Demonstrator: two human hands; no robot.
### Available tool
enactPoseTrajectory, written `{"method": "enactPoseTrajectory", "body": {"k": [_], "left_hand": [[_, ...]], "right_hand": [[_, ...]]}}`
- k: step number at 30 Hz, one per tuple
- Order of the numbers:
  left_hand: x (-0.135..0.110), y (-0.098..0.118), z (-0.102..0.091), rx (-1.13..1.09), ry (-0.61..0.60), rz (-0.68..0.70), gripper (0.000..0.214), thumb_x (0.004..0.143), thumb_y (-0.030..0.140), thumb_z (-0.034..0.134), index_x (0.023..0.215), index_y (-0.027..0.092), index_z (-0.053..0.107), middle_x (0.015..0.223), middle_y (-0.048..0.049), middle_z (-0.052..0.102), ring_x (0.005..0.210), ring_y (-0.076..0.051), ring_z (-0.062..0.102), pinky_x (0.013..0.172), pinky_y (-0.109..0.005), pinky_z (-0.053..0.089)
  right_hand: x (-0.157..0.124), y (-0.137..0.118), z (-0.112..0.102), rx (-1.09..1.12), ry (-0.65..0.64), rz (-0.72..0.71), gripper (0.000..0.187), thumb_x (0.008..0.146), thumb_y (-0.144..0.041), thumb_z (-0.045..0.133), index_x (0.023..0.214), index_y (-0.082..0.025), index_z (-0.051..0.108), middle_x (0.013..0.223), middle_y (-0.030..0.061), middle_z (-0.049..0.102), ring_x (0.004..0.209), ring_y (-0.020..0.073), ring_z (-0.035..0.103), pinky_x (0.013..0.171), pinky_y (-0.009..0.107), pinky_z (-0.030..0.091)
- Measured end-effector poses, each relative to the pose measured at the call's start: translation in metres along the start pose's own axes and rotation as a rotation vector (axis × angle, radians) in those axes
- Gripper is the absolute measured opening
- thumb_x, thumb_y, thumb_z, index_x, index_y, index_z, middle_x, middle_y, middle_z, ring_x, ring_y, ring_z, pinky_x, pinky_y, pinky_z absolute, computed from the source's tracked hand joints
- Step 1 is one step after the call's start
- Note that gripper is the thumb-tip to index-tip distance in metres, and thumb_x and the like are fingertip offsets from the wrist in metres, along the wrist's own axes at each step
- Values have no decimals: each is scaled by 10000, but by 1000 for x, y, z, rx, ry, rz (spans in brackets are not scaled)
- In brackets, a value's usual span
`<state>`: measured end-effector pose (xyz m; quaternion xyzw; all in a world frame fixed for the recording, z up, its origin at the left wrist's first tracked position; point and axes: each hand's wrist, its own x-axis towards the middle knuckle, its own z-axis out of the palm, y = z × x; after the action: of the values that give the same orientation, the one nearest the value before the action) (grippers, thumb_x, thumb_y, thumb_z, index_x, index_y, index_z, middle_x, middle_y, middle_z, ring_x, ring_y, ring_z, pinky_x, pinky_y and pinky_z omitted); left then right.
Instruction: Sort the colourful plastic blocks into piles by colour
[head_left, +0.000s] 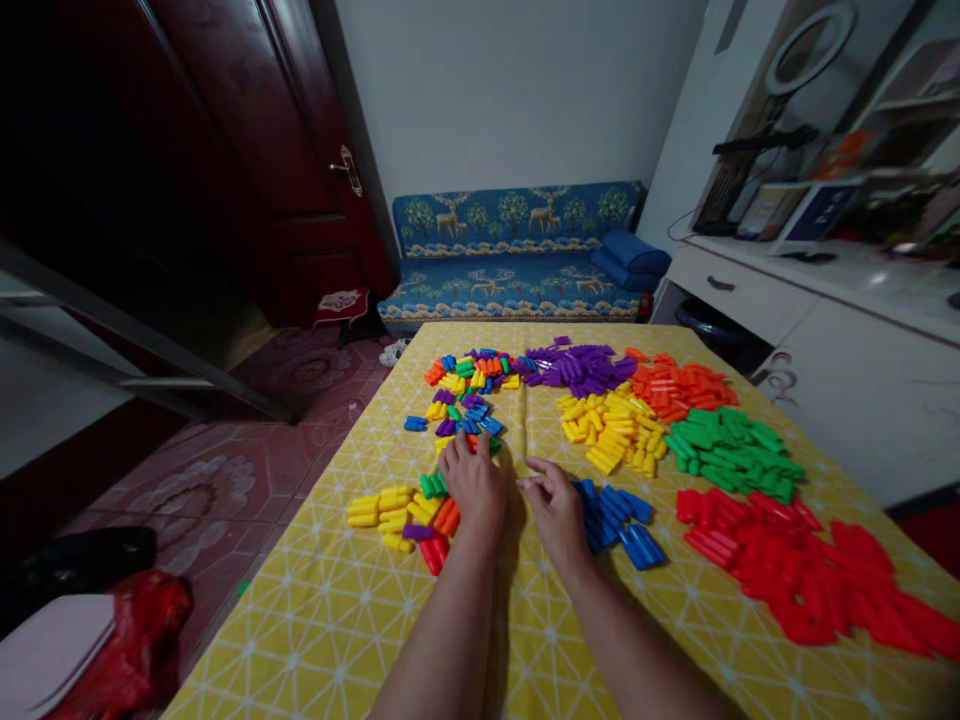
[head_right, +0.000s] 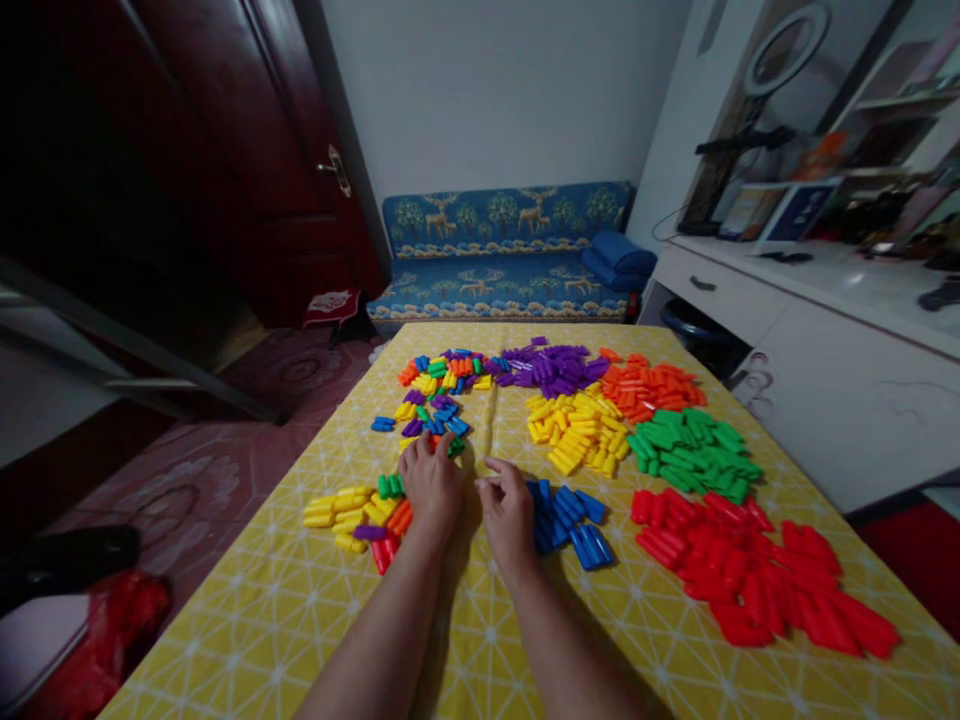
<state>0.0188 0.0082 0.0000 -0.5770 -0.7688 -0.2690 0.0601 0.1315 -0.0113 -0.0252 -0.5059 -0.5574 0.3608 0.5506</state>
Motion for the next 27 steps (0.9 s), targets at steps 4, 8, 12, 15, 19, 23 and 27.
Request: {"method": "enactPoseTrajectory", "body": {"k": [4,8,12,15,19,23,27], "left_hand": [[8,-9,-7,-73,28,-34,322,833,174,559,1088,287,719,1176,-84,677,1067,-290,588,922,-423,414],[13,-15,-7,-323,74,-60,272,878,178,525,1082,234,696,968,-82,732,948,-258,646,876,-393,440],[13,-10,0,-911,57,-5,298,897,277,555,1180,200,613,1006,-73,730,885,-192,679,796,-306,504],[8,-1,-1,-1138,-24,46,292,899,327,564,1138,176,640,1078,-91,723,957,-191,680,829,-297,522],[-1,11,-8,-1131,-138,50,294,937,319,492,1052,154,706,1041,-96,745,956,-203,691,838,-314,531],[-7,18,-10,-1081,-163,118,277,937,273,484,1016,159,725,988,-85,761,914,-196,706,806,-297,539],[-9,19,-5,-996,-148,188,253,934,225,491,1033,170,717,971,-82,764,870,-184,714,771,-282,540]], "right_hand": [[-1,3,1,-14,-18,-4,274,836,-291,547,1064,-169,637,854,79,715,806,219,699,769,359,555],[0,5,0,-28,-20,-8,271,843,-294,550,1072,-179,639,921,87,716,831,214,693,783,360,554],[-1,-4,0,14,23,-22,374,856,-374,581,1161,-160,612,1101,135,692,837,199,685,749,332,558],[-3,-16,-1,52,43,-51,466,880,-423,565,1257,-148,571,1133,145,681,794,178,674,678,296,556],[-3,-22,-4,19,69,-67,487,894,-438,562,1285,-149,571,1070,125,703,702,162,650,611,284,543],[1,-11,-8,-3,110,-79,389,879,-425,593,1165,-167,642,1106,132,710,898,216,690,786,343,567],[2,-8,-10,31,84,-60,347,858,-390,618,1132,-178,639,1061,122,728,914,221,706,805,346,573]]}}
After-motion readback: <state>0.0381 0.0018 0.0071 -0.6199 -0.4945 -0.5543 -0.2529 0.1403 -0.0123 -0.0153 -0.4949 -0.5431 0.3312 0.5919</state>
